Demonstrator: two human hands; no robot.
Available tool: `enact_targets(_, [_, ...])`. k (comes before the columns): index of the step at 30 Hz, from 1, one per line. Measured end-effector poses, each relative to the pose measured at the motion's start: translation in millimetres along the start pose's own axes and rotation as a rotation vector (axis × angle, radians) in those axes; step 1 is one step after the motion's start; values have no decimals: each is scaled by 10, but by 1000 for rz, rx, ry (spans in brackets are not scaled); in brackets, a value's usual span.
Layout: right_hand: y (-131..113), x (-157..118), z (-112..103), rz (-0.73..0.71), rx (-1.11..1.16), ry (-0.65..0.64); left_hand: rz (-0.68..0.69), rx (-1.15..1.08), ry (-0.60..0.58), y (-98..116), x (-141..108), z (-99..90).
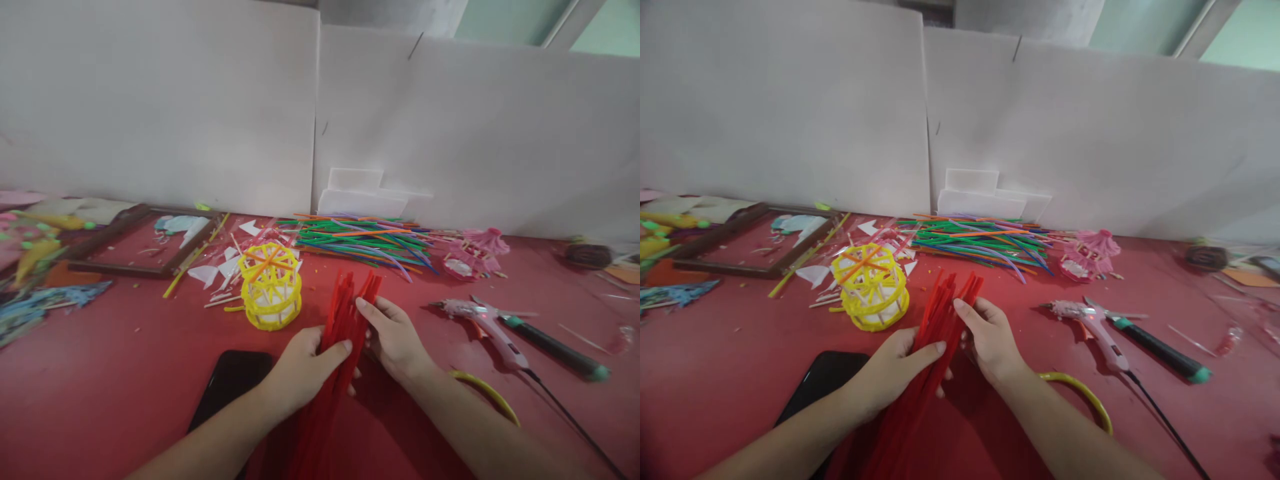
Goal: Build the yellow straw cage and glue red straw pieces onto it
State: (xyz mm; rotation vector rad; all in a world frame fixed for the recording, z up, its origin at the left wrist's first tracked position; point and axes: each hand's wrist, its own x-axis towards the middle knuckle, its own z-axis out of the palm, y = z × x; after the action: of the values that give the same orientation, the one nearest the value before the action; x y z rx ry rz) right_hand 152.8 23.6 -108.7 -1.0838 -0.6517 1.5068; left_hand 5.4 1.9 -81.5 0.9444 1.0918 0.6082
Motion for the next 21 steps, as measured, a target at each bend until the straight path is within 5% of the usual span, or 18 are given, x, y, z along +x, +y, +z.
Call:
enact_targets(12, [39,5,-32,35,-113,-107,114,-204,56,-26,55,-14])
enact_targets(21, [34,-24,-57,48,-227,-227,96,-119,43,-59,54,-25])
